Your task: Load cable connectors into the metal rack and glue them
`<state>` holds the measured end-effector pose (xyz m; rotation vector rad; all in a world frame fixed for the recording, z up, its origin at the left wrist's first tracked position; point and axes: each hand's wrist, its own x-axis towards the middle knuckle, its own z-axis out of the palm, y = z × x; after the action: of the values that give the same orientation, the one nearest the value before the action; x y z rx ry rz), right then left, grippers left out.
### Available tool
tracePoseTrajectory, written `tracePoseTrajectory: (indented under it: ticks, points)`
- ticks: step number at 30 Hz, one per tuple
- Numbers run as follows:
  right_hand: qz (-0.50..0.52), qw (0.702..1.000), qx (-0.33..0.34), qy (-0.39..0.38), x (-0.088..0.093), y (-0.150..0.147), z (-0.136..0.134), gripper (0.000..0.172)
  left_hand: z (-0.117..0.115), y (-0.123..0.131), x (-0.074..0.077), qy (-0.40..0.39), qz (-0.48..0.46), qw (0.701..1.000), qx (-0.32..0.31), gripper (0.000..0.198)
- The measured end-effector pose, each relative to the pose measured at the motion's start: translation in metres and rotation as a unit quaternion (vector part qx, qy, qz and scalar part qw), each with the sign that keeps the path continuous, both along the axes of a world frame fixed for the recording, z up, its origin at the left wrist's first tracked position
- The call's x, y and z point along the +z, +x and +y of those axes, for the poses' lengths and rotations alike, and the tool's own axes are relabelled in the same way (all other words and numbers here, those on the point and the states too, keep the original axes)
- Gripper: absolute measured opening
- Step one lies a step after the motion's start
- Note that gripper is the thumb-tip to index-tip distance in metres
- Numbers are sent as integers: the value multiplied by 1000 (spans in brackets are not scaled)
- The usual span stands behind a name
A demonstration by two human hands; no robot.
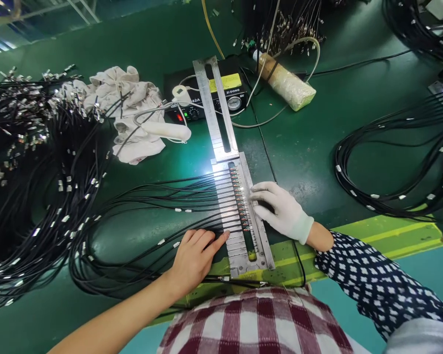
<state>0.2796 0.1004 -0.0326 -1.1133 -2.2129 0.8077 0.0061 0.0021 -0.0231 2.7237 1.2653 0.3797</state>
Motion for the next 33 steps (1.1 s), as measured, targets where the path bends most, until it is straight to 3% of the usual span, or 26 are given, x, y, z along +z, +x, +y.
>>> tracePoseTrajectory:
  ticks: [8,15,18,24,28,33]
  points:
    - [-20,999,-35,15,-4,-3,-5,21,16,24,-2,11,-24,999,-28,30]
    - [-26,999,-30,21,-7,-2,-7,20,33,43,5,81,84,990,-82,32]
    - [-23,999,-27,20,-7,-1,-7,21,31,37,10,100,112,984,-93,32]
    - [-16,1000,-16,8,-5,0,-5,18,14,10,1,26,34,999,-10,26]
    - [-14,1000,-19,2,-4,0,-5,18,14,6,2,-3,-5,1000,-9,24]
    - [-9,1000,-13,-5,-4,0,-4,18,14,5,10,55,-9,998,-32,27]
